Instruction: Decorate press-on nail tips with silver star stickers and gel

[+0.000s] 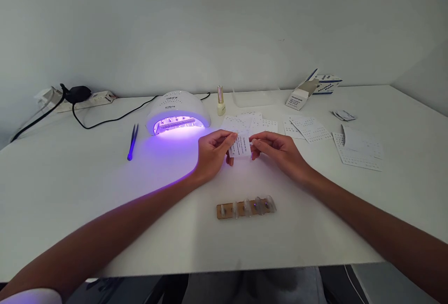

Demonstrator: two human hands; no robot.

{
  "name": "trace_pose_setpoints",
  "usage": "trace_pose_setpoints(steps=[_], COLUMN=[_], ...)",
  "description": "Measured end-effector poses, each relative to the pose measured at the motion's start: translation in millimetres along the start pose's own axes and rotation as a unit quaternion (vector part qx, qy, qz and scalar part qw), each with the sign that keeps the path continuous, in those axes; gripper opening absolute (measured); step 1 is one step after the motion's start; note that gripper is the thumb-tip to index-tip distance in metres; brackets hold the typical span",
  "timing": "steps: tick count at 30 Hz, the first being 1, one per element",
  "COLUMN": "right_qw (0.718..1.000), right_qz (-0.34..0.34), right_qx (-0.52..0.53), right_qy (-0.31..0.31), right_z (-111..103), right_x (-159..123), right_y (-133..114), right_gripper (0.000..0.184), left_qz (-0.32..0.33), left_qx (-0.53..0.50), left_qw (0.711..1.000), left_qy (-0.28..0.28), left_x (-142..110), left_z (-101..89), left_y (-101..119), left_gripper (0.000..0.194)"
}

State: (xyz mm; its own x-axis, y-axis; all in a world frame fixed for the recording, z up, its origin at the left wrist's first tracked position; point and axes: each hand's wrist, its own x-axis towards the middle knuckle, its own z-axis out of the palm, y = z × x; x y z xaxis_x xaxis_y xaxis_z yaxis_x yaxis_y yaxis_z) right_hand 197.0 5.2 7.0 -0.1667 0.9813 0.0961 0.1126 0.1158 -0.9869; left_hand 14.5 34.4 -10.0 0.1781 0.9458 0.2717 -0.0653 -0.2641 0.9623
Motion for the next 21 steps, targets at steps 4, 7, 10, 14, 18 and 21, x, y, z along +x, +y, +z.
trace_pose_setpoints(steps=[4,7,10,14,18,21], right_qw=[1.000,1.000,1.000,1.000,1.000,1.000], right_qz=[0.012,0.013,0.010,0.011,0.012,0.008], right_qx=[-0.014,-0.011,-0.001,0.001,-0.005,-0.013], right_qy=[-0.004,-0.010,-0.019,-0.025,-0.024,-0.022], right_z=[-0.3,-0.6,-0.9,-0.8,-0.2,0.0], right_x=[1.2,1.4,1.2,0.6,0.6,1.0], right_y=[2.4,2.9,1.5,-1.0,0.8,4.5], right_gripper=[0.024,0.023,0.021,0.021,0.019,0.017], left_qz=[-0.001,-0.001,-0.001,0.000,0.000,-0.003], left_qx=[0.003,0.002,0.001,-0.001,0.000,0.005], left_qw=[1.000,1.000,1.000,1.000,1.000,1.000], left_qy=[-0.007,-0.010,-0.011,-0.008,-0.012,-0.014], left_x=[-0.1,-0.7,-0.5,-0.3,-1.0,-1.3], left_z=[0.3,0.2,0.0,-0.4,-0.2,0.3], left_y=[0.4,0.9,0.6,0.1,1.3,2.2], left_gripper=[0.026,0.026,0.026,0.024,0.023,0.023])
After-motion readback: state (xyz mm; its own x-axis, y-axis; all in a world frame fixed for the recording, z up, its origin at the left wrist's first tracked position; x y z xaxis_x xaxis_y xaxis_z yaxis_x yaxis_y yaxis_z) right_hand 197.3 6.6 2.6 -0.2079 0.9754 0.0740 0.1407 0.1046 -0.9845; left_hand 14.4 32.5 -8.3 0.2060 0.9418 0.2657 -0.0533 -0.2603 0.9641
